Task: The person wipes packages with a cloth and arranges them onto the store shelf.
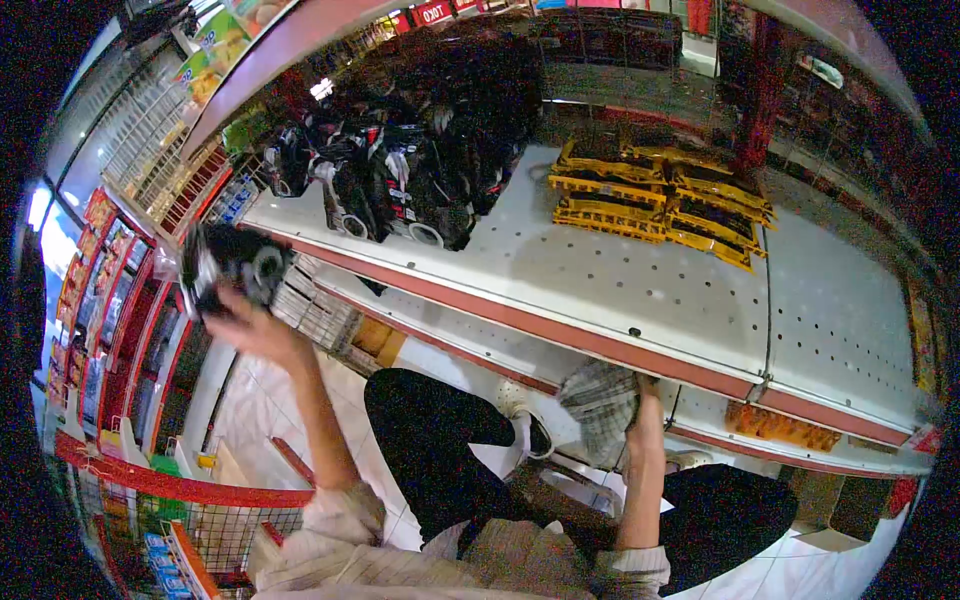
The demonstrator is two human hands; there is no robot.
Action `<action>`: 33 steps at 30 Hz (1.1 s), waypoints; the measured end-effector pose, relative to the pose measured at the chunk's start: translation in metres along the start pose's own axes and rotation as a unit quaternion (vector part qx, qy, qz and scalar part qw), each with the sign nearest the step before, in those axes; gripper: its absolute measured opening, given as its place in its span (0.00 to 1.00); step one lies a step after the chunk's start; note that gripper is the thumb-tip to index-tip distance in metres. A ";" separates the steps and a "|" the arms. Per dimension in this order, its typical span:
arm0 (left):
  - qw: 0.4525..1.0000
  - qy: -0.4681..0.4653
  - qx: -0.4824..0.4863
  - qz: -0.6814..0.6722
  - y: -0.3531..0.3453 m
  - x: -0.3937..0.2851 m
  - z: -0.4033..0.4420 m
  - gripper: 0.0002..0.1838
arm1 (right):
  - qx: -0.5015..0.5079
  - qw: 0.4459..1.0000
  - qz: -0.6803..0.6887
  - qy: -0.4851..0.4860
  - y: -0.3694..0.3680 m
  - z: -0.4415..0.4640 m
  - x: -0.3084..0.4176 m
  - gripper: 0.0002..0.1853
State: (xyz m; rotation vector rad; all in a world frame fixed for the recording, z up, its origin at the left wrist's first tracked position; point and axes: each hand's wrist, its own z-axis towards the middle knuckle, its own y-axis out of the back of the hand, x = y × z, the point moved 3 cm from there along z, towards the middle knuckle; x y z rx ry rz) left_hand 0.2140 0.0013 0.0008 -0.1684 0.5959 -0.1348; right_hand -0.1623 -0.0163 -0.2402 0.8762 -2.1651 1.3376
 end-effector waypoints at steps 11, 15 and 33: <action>0.806 0.161 0.482 -0.305 -0.209 0.097 0.048 0.15 | 0.015 0.999 0.031 0.036 0.025 0.007 0.006 0.25; 0.608 0.349 0.550 -0.454 -0.287 0.170 0.031 0.18 | 0.014 1.000 0.009 0.026 0.024 0.006 0.005 0.25; 0.619 0.305 0.629 -0.357 -0.324 0.151 0.002 0.17 | -0.036 0.999 0.015 0.024 0.050 0.022 -0.010 0.21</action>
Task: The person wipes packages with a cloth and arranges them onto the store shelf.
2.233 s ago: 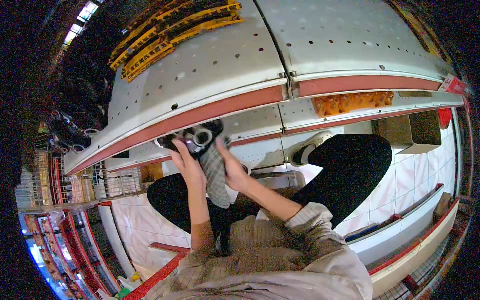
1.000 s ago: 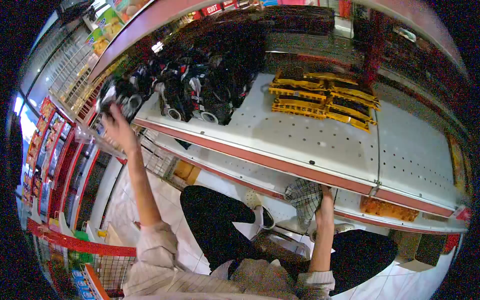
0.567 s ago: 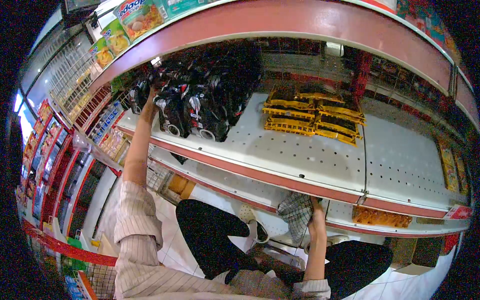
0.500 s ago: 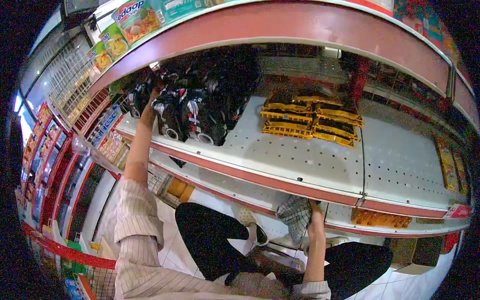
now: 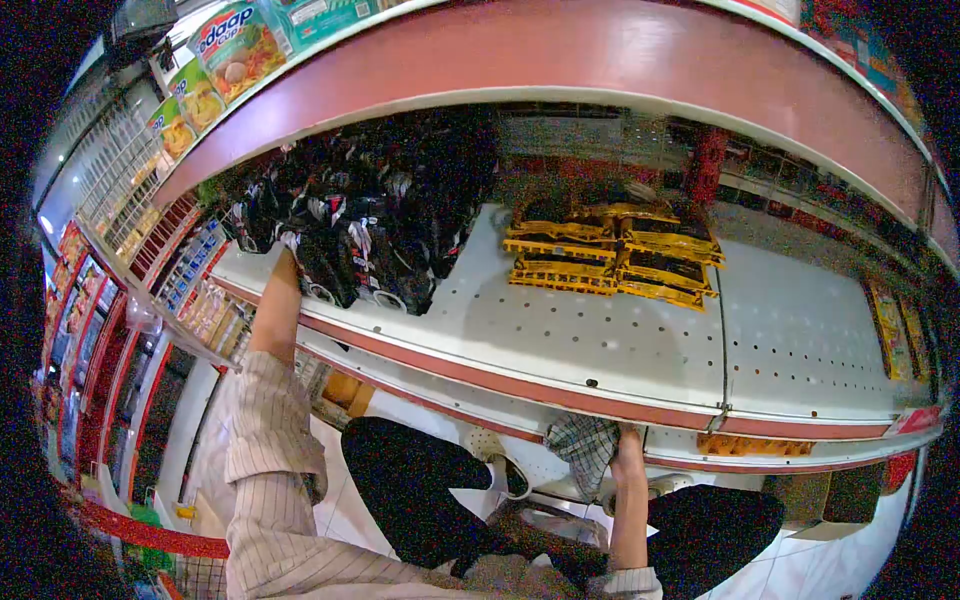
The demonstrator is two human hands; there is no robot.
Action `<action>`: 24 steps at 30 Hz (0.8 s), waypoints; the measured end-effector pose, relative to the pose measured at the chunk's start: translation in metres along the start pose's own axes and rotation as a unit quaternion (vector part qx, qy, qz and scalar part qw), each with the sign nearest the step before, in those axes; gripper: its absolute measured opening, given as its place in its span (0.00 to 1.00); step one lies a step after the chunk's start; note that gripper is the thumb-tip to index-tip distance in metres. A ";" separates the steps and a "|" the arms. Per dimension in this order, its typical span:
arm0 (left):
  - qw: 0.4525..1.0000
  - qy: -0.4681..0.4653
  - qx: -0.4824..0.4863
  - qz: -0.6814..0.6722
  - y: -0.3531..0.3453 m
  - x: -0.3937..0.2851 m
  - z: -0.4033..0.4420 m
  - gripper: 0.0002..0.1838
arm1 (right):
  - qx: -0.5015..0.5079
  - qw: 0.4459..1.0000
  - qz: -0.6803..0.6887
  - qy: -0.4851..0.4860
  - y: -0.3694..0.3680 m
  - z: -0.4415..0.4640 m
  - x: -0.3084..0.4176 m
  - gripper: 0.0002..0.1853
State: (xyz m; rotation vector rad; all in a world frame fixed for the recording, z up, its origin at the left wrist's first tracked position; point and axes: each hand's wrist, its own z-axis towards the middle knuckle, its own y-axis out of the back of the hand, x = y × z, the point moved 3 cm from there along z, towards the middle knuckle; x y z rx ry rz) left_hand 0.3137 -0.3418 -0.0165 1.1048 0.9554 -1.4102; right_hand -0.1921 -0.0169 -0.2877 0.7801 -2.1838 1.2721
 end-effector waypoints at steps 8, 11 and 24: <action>0.890 0.065 -0.190 0.410 0.012 -0.046 -0.031 0.15 | -0.028 0.999 -0.004 0.039 0.025 0.018 -0.009 0.20; 0.806 -0.282 -0.383 0.352 -0.012 -0.091 -0.125 0.13 | -0.025 0.998 -0.033 0.036 0.027 0.022 -0.013 0.23; 0.760 -0.210 -0.415 0.453 -0.010 0.147 -0.242 0.24 | -0.008 0.999 0.038 0.008 0.014 0.023 -0.009 0.22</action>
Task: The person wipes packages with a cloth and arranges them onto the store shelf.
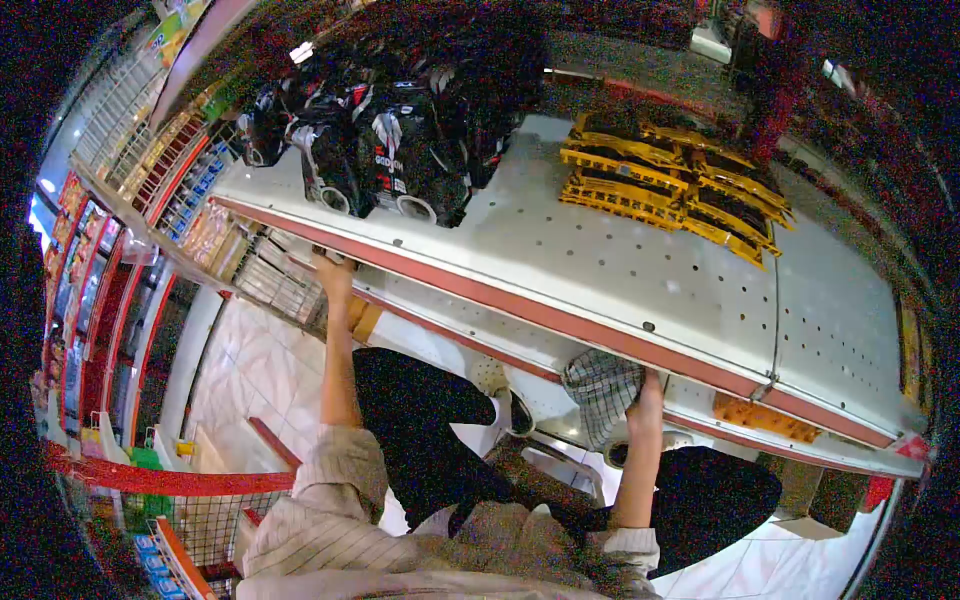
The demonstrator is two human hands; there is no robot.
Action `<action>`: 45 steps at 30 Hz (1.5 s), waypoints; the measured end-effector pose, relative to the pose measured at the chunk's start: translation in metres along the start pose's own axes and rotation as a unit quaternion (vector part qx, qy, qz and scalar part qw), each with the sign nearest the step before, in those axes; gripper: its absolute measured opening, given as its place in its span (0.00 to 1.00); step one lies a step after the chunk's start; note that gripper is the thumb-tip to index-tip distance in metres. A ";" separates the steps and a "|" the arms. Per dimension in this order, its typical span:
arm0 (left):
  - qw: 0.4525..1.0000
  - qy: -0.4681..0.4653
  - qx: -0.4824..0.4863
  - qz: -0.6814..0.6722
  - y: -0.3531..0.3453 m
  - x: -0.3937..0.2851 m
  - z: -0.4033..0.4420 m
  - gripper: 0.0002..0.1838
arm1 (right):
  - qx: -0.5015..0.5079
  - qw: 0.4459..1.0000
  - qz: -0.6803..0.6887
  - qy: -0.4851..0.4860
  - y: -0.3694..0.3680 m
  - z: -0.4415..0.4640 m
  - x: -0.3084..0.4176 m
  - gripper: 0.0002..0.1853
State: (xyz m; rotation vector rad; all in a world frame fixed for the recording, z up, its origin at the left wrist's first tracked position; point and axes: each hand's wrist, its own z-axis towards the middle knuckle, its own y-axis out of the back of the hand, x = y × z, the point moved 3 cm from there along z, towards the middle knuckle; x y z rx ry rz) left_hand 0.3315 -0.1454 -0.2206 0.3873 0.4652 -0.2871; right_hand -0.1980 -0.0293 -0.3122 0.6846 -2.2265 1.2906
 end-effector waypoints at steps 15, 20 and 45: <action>0.957 0.191 0.148 -0.159 0.018 -0.161 -0.078 0.33 | -0.121 0.977 -0.097 0.148 -0.022 -0.022 0.001 0.19; 0.867 0.223 0.349 -0.276 0.011 -0.289 -0.138 0.22 | 0.000 0.754 -0.603 0.260 -0.061 -0.055 -0.013 0.19; 0.809 0.201 0.422 -0.356 0.005 -0.322 -0.159 0.18 | -0.099 0.904 -0.394 0.135 -0.072 -0.077 0.014 0.20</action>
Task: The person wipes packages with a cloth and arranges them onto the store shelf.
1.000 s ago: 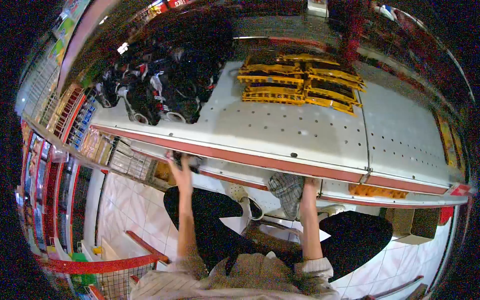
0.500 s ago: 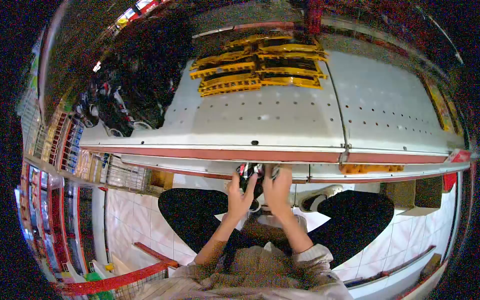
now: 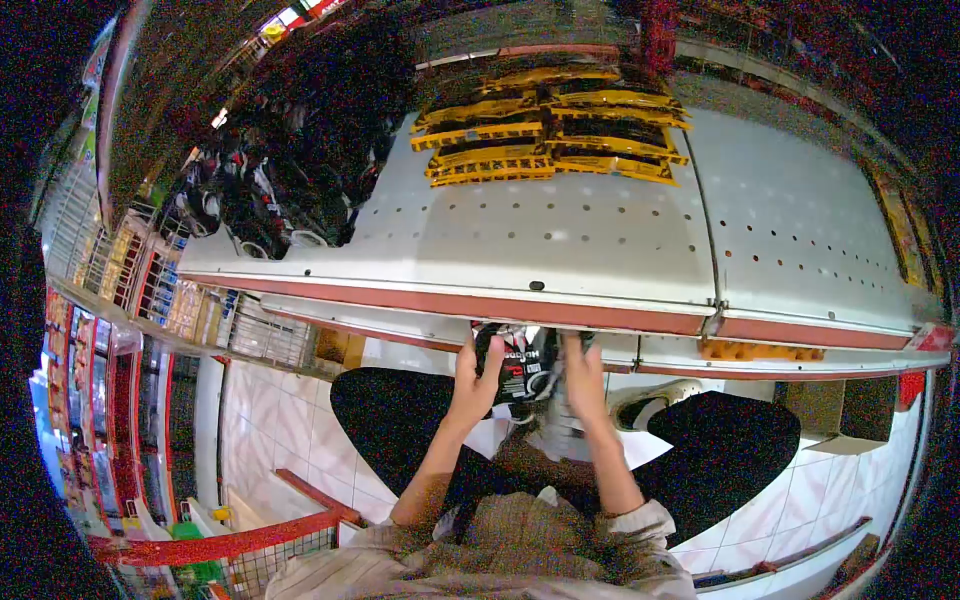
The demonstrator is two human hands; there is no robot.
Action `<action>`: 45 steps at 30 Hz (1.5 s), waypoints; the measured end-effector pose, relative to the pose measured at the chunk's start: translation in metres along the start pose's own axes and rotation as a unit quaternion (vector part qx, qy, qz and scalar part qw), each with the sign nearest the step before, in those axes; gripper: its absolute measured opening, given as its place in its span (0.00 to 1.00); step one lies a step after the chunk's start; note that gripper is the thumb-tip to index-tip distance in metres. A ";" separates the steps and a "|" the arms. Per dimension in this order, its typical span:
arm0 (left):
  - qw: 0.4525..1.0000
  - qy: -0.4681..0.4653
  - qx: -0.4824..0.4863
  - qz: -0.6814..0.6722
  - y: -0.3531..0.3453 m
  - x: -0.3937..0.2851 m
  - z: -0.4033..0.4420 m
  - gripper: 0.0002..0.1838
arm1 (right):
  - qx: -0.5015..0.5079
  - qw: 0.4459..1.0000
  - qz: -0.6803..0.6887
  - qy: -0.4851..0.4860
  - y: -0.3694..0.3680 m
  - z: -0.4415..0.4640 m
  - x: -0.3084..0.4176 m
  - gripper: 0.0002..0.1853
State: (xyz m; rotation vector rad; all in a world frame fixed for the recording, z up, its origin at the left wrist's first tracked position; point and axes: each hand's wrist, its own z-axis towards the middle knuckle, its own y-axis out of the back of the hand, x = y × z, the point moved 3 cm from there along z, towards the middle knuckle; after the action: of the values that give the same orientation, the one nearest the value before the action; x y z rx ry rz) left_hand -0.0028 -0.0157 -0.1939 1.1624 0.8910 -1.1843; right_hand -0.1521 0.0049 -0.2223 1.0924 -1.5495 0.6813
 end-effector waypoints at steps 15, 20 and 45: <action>0.926 -0.270 -0.225 0.135 -0.011 -0.023 -0.013 0.15 | 0.298 0.769 0.557 -0.094 -0.047 0.004 -0.080 0.24; 0.897 -0.349 -0.116 0.246 0.017 -0.003 -0.015 0.12 | 0.242 0.805 0.512 -0.176 -0.033 0.010 -0.053 0.28; 0.966 -0.118 -0.158 0.165 0.353 -0.074 0.209 0.28 | 0.149 0.872 0.453 -0.114 0.006 0.035 -0.041 0.25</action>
State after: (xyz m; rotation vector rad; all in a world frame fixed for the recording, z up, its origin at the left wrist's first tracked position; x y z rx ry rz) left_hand 0.3173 -0.2089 -0.0095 0.8482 0.6448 -0.8493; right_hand -0.1724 -0.0105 -0.2702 0.6086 -2.2225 1.5030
